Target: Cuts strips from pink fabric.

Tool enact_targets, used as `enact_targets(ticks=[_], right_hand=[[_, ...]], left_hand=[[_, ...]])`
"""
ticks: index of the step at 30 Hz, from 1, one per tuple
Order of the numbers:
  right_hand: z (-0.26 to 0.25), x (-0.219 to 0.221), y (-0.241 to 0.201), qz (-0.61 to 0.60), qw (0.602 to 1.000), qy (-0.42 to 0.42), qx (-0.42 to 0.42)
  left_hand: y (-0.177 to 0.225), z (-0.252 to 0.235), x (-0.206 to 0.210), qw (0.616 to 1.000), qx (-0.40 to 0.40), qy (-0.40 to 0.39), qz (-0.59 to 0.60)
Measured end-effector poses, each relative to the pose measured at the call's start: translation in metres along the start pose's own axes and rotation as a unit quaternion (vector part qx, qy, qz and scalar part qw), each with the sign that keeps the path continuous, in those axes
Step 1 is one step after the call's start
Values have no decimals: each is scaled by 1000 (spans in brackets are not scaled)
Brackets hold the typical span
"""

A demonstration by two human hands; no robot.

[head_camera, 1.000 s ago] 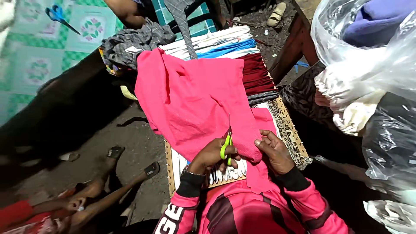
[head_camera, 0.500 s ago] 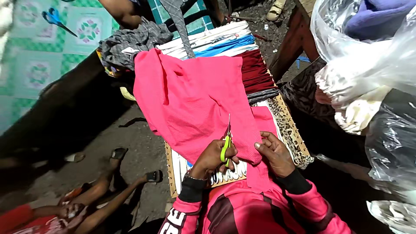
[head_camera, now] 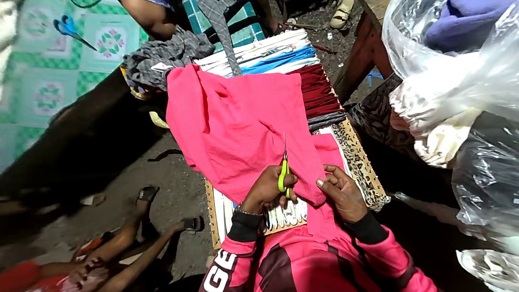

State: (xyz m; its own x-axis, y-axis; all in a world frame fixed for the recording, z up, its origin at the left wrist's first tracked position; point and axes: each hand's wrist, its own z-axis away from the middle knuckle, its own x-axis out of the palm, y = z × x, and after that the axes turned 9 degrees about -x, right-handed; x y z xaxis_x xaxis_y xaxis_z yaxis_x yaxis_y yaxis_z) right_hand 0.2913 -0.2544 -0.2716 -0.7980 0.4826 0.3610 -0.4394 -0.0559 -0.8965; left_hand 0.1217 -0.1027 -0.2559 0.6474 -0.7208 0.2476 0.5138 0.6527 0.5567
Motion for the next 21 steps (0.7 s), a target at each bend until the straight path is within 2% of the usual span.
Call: enact_targets(ticks=[5, 13, 21], right_hand=[[0, -1, 1, 5, 1000, -6, 2], [2, 0, -3, 3, 1000, -9, 3], [2, -2, -3, 7, 1000, -8, 0]], left_hand=[[-6, 2, 4, 999, -7, 18, 26], [8, -7, -2, 1000, -20, -10, 4], [10, -9, -12, 1000, 6, -28, -5]])
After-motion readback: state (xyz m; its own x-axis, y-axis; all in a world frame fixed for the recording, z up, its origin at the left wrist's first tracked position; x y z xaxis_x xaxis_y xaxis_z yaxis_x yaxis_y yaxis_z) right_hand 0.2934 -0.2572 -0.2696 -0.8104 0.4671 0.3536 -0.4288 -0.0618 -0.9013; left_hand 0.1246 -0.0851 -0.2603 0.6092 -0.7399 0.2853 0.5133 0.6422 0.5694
